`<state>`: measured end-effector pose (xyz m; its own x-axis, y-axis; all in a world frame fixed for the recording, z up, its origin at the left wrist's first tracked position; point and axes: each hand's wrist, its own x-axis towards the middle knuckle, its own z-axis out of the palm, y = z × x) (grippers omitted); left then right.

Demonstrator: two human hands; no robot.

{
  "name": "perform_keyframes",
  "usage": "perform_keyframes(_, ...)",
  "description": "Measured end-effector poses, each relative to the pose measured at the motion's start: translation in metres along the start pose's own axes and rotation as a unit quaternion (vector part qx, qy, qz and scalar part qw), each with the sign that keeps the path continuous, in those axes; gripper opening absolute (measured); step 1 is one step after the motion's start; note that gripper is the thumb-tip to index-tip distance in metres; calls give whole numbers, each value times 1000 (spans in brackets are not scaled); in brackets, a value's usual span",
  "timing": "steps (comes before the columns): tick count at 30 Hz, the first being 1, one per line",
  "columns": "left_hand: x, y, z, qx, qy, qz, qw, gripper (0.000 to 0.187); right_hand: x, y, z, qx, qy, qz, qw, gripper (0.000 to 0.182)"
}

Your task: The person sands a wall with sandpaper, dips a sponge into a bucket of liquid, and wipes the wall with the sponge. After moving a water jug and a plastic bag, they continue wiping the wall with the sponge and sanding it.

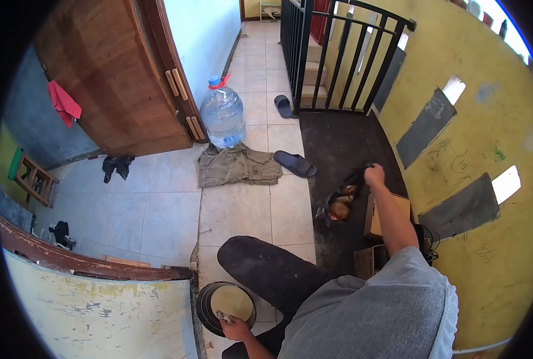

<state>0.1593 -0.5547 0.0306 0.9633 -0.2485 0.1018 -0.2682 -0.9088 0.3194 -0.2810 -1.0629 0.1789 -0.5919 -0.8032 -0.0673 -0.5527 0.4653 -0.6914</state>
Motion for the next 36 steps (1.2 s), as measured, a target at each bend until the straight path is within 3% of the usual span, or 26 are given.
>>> perform_keyframes(1, 1, 3, -1, -3, -1, -1, 1000, 39, 28, 10, -20, 117, -3, 94, 989, 41)
perform_keyframes(2, 1, 7, -7, -3, -16, -16, 1000, 39, 67, 32, -34, 178, 35, 115, 977, 35)
perform_keyframes(4, 0, 13, -10, -5, -35, -35, 999, 39, 98, 23, -83, 307, 31, 129, 942, 26)
perform_keyframes(6, 1, 11, -10, 4, -39, -33, 999, 38, 144, 23, -110, 385, 97, 116, 910, 29)
perform_keyframes(8, 2, 7, -6, -2, -33, -26, 999, 38, 126, -13, -149, 325, 141, 122, 927, 43)
perform_keyframes(12, 2, 7, -5, -6, -33, -32, 999, 38, 143, -14, -174, 232, 131, 161, 950, 38)
perform_keyframes(14, 2, 18, -14, -3, -49, -49, 998, 37, 99, -16, -182, 83, 154, 188, 967, 47)
perform_keyframes(16, 2, 20, -16, -22, -69, -52, 996, 36, 167, 62, -159, -96, 170, 189, 962, 48)
perform_keyframes(17, 2, 16, -12, -46, -57, -58, 996, 35, 190, 98, -138, -93, 145, 133, 976, 50)
perform_keyframes(18, 2, 27, -25, -39, -70, -87, 993, 34, 154, 82, -118, -128, 99, 66, 985, 51)
perform_keyframes(19, 1, 13, -14, -81, -39, -42, 995, 35, 118, 76, -85, -162, 143, -80, 973, 42)
perform_keyframes(22, 0, 6, -8, -73, -29, -9, 997, 34, 4, 14, 34, 88, -86, -209, 970, 22)
perform_keyframes(24, 1, 5, -10, -56, -39, -34, 997, 33, -100, -53, 95, 191, -237, -305, 902, 15)
perform_keyframes(27, 0, 10, -12, -56, -65, -47, 995, 32, -278, -163, 143, 255, -364, -471, 762, 10)
perform_keyframes(29, 6, 8, -13, -61, -67, -57, 994, 31, -401, -208, 144, 214, -494, -501, 677, 18)
perform_keyframes(31, 2, 5, -13, -67, -58, -61, 994, 29, -481, -203, 182, 92, -636, -560, 523, 33)
perform_keyframes(33, -1, 2, -13, -72, -59, -63, 994, 28, -531, -155, 249, -119, -619, -654, 417, 58)
perform_keyframes(35, -1, -3, -8, -71, -55, -55, 994, 27, -560, -110, 251, -295, -488, -714, 406, 51)
perform_keyframes(36, -4, -7, -2, -75, -41, -60, 994, 27, -564, -92, 259, -328, -496, -702, 393, 47)
